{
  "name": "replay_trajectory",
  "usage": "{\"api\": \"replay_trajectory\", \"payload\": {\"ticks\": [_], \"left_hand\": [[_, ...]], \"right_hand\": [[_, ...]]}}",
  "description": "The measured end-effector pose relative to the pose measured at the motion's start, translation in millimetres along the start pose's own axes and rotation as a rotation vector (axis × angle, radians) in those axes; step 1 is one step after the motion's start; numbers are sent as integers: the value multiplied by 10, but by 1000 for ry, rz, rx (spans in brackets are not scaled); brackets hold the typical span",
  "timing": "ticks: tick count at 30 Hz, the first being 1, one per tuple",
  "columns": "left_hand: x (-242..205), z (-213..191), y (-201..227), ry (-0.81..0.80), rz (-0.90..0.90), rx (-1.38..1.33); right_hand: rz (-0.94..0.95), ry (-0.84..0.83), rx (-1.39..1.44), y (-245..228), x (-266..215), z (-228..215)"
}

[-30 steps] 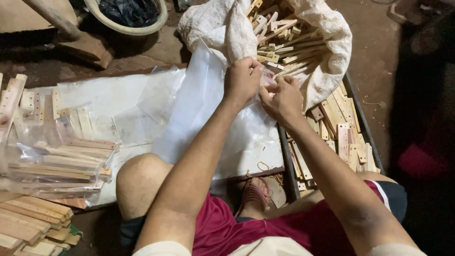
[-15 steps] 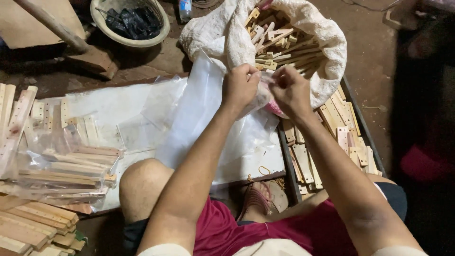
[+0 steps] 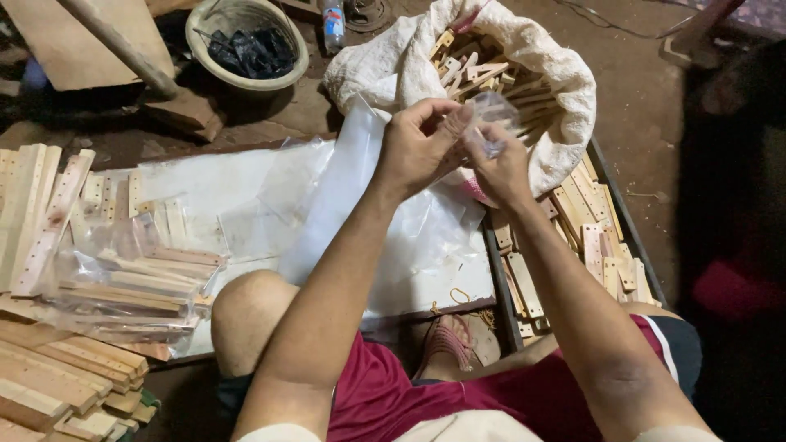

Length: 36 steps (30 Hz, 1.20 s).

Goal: The person places wooden slats into clear plastic bags, sometimes securing the bags with rubber bands and placing them back among stacks of slats.

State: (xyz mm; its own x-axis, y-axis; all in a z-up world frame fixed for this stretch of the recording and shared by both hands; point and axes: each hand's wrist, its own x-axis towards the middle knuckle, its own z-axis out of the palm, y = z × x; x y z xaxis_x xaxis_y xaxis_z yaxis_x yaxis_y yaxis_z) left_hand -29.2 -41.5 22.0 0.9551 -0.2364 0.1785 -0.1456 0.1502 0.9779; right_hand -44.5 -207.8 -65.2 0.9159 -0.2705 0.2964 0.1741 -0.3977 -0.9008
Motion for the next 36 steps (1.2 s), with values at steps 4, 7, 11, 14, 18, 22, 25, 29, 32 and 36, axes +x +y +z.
{"api": "replay_trajectory", "payload": {"ticks": [4,7,11,14,18,22,25,29,32,36], "left_hand": [[217,-584,-770,423,173,745],[46,-707,-667,101,-484,183],[86,-610,-842,151,-436,-542],[86,-593,-949,247,-384,-684],[46,-537,-917,350,-339,-780],[65,-570,-909,370,-346,-874],[-15,-645,-787,264,-434,-837],[-296,-761,-677,-266,-580,-240],[-413,-622,-641,-488,-541,35],[-568,-486,-959,-495,-482,2]], "right_hand": [[120,85,333,-245,146,-211],[146,157,418,-343,220,-364],[134,193,480,-410,262,-404],[149,217,500,-433,227,-379],[186,238,514,-641,192,-344],[321,208,587,-499,240,-384],[406,124,529,-491,147,-448],[398,-9,368,-540,-174,-539],[441,-56,304,-395,-404,-495],[518,-96,365,-385,-619,-431]]}}
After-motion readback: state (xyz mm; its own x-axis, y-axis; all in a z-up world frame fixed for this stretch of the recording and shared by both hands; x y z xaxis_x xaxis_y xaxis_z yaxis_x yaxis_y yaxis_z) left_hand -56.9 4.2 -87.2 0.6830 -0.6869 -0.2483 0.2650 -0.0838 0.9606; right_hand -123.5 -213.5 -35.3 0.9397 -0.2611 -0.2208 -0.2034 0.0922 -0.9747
